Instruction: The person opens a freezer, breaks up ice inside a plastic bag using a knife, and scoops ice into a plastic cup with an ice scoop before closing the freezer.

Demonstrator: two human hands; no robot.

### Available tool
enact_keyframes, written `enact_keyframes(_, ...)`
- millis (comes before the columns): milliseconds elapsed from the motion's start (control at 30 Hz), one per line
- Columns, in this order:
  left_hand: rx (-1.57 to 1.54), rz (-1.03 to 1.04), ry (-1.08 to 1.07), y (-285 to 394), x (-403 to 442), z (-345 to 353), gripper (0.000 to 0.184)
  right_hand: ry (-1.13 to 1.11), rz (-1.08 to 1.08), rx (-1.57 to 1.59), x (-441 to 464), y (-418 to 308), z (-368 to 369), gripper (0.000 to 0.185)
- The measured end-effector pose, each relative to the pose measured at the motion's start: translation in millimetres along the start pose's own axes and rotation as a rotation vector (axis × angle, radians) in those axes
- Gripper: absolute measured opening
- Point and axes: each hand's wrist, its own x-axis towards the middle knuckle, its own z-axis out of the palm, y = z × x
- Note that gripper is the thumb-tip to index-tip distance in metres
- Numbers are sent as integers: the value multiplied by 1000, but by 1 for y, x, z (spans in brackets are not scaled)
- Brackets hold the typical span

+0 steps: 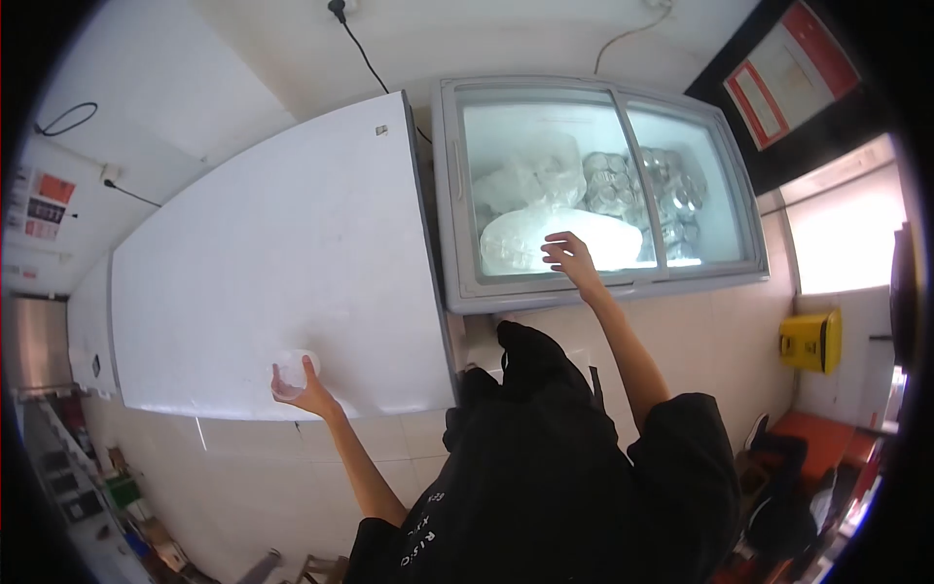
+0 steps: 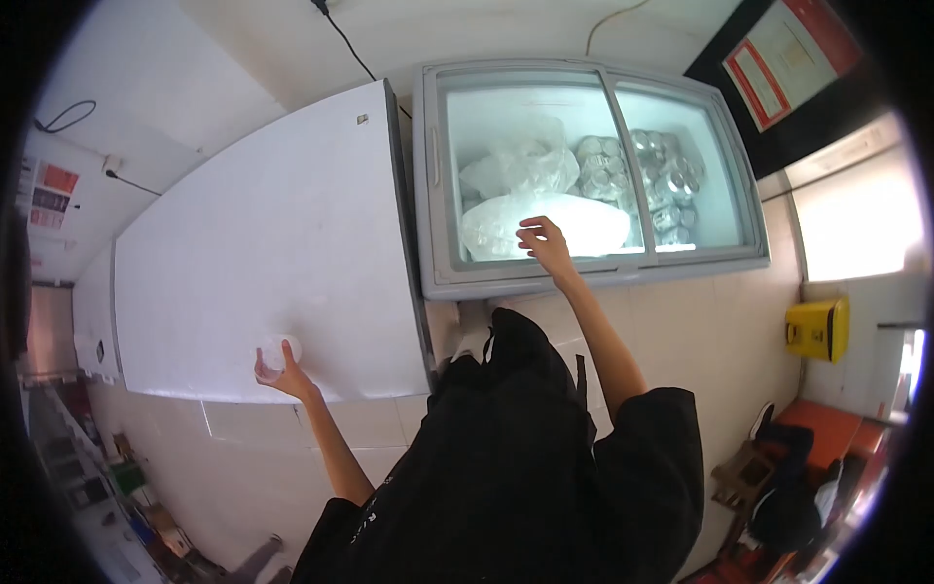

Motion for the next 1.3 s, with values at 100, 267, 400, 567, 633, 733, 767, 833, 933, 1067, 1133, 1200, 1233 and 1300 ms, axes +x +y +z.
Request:
enact_keyframes(100, -6, 71, -94, 11, 2, -8, 59, 166, -191, -96, -9, 16, 25, 26)
enact_keyframes(267, 35, 215, -236, 29, -12, -39, 64, 169, -550, -295, 23, -5, 106, 48)
enact_keyframes(400, 233, 155, -382, 66, -44, -64, 69, 242, -536, -651, 61, -25, 170, 76)
enact_keyframes(567, 106, 239, -421, 55, -97, -78, 78, 411, -527, -901, 100, -34, 201, 78)
enact_keyframes(633, 32, 177, -416, 62, -115, -77, 81, 434, -495, -936, 113, -27, 209, 76)
enact_keyframes(733, 99, 196, -459, 61, -127, -75, 83, 476, -523, -903, 117, -18, 211, 71)
enact_keyframes(767, 150, 210, -494, 67, -126, -74, 83, 423, -557, -870, 113, -22, 200, 70)
enact_keyframes(833, 124, 268, -538, 68, -122, -73, 83, 308, -617, -797, 99, -24, 184, 66)
enact_keyframes(933, 13, 401, -618, 73, -110, -49, 83, 201, -599, -807, 51, -30, 141, 66)
enact_keyframes(1067, -3, 571, -911, 117, -107, -15, 79, 346, -519, -521, -63, 12, 91, 58)
enact_keyframes(1133, -159, 491, -1094, 149, -120, 2, 77, 523, -614, -592, -124, 61, 64, 54)
enact_keyframes(1200, -256, 520, -1260, 169, -136, 11, 78, 697, -434, -576, -196, 109, 54, 57)
enact_keyframes(1233, -311, 493, -1351, 177, -150, 13, 78, 769, -311, -593, -231, 144, 49, 60)
enact_keyframes(1300, -440, 394, -1554, 181, -183, 13, 76, 787, -34, -533, -290, 199, 39, 65)
